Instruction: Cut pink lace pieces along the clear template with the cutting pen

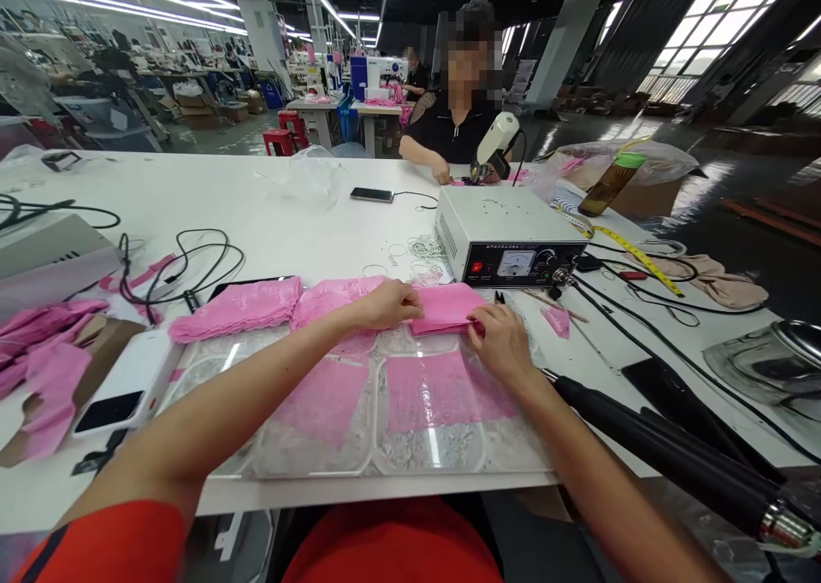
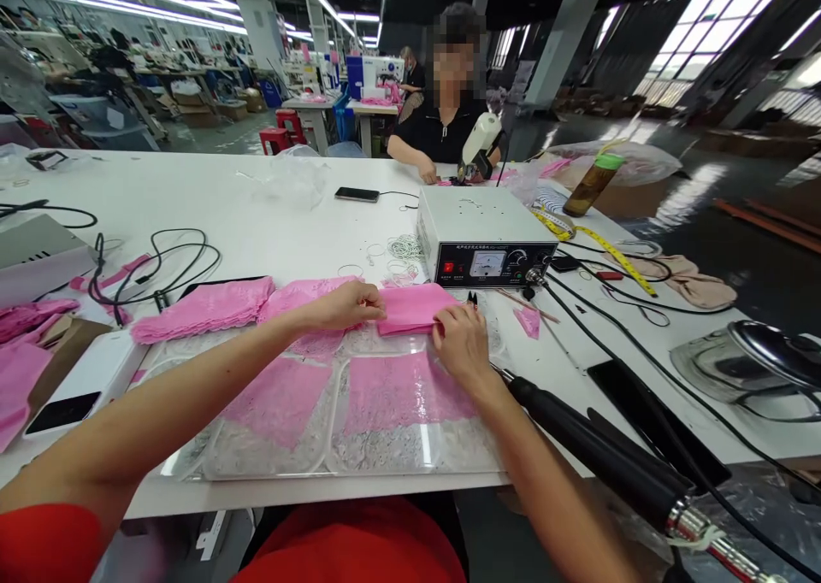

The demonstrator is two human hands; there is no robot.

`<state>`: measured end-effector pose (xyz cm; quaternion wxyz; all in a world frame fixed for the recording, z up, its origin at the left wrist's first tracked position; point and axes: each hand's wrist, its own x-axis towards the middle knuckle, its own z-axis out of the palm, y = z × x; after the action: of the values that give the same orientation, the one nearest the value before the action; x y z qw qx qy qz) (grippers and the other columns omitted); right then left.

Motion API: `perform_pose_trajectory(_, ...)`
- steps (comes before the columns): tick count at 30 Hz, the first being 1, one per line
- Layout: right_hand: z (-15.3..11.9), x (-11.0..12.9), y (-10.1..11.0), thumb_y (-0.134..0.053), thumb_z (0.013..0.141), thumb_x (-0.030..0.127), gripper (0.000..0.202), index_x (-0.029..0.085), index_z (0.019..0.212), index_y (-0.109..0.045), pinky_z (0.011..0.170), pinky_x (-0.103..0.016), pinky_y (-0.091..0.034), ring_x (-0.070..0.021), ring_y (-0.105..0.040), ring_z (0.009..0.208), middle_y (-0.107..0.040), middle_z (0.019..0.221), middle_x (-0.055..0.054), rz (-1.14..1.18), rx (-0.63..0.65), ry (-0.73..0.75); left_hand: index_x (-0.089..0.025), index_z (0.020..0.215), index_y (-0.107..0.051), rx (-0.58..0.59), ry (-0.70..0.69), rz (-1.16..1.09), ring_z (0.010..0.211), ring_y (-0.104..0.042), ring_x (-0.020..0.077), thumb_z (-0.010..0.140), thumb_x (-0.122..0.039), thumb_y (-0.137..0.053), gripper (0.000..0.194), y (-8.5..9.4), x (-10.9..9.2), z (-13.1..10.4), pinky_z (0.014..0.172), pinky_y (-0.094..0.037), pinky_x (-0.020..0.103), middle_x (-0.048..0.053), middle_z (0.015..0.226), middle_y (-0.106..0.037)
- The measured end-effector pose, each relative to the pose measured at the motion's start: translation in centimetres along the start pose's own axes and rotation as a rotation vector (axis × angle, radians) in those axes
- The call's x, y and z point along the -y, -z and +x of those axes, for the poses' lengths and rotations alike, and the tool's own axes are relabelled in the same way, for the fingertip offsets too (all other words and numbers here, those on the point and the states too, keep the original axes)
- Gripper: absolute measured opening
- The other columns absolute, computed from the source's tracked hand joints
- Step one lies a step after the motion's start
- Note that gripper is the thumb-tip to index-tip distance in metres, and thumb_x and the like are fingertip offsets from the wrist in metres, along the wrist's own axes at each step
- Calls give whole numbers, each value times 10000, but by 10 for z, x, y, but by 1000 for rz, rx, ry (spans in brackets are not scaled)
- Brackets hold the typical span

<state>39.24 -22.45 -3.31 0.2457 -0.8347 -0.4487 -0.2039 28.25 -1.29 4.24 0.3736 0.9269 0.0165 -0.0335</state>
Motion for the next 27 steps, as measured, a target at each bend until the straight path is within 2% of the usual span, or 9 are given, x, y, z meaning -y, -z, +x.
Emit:
perform_pose_trajectory(3, -25, 9, 25, -537, 848, 143, 123, 188, 815, -646, 838, -361, -401, -218, -557, 875, -678, 843, -58, 25, 54, 107, -138, 701, -635, 106, -46, -6, 631, -515, 111, 807, -249, -593, 159, -8, -2, -25, 556, -369, 204, 7, 735, -596)
perform_pose_trajectory(5, -44, 15, 39, -510, 867, 108, 155, 184, 847, -643, 825, -344, -414, -198, -560, 844, -667, 831, -48, 45, 97, 246, -142, 687, -645, 188, -73, -7, 651, -539, 109, 811, -219, -620, 148, -20, -3, -43, 585, -388, 203, 5, 753, -608)
perform_pose_trajectory(7, -62, 18, 49, -491, 876, 75, 185, 180, 880, -643, 792, -334, -428, -189, -560, 821, -660, 831, -50, 59, 113, 363, -144, 674, -651, 247, -98, 2, 661, -548, 106, 798, -157, -639, 125, -33, -4, -58, 611, -399, 204, -1, 750, -605)
perform_pose_trajectory(9, -75, 18, 54, -486, 882, 64, 206, 184, 932, -645, 772, -330, -448, -186, -572, 826, -661, 852, -54, 94, 117, 417, -143, 669, -652, 268, -120, 20, 661, -541, 102, 788, -90, -630, 132, -43, -3, -68, 629, -402, 206, -4, 746, -589)
perform_pose_trajectory(14, -90, 10, 53, -522, 885, 91, 273, 231, 1090, -636, 744, -326, -512, -172, -611, 836, -660, 878, -42, 214, 134, 398, -144, 685, -653, 265, -172, 74, 678, -532, 105, 816, -68, -617, 154, -48, -3, -76, 645, -404, 211, -2, 755, -568)
perform_pose_trajectory(20, -95, 6, 53, -533, 889, 88, 315, 235, 1155, -620, 786, -343, -529, -175, -625, 876, -669, 916, -46, 229, 126, 384, -145, 698, -654, 256, -200, 168, 713, -542, 125, 837, -60, -612, 168, -50, -4, -81, 714, -392, 251, 6, 770, -586)
perform_pose_trajectory(24, -95, 6, 54, -557, 870, 55, 244, 207, 1050, -622, 809, -343, -519, -172, -623, 846, -672, 863, -38, 252, 74, 407, -142, 716, -632, 230, -196, 207, 732, -540, 133, 840, -87, -646, 136, -54, -6, -87, 719, -378, 261, 5, 772, -583)
perform_pose_trajectory(27, -94, 7, 54, -573, 862, 53, 194, 198, 983, -621, 821, -345, -511, -176, -623, 843, -669, 844, -40, 262, 77, 420, -141, 784, -612, 205, -213, 245, 778, -549, 146, 807, -168, -733, 126, -57, -5, -93, 723, -376, 263, 9, 812, -595)
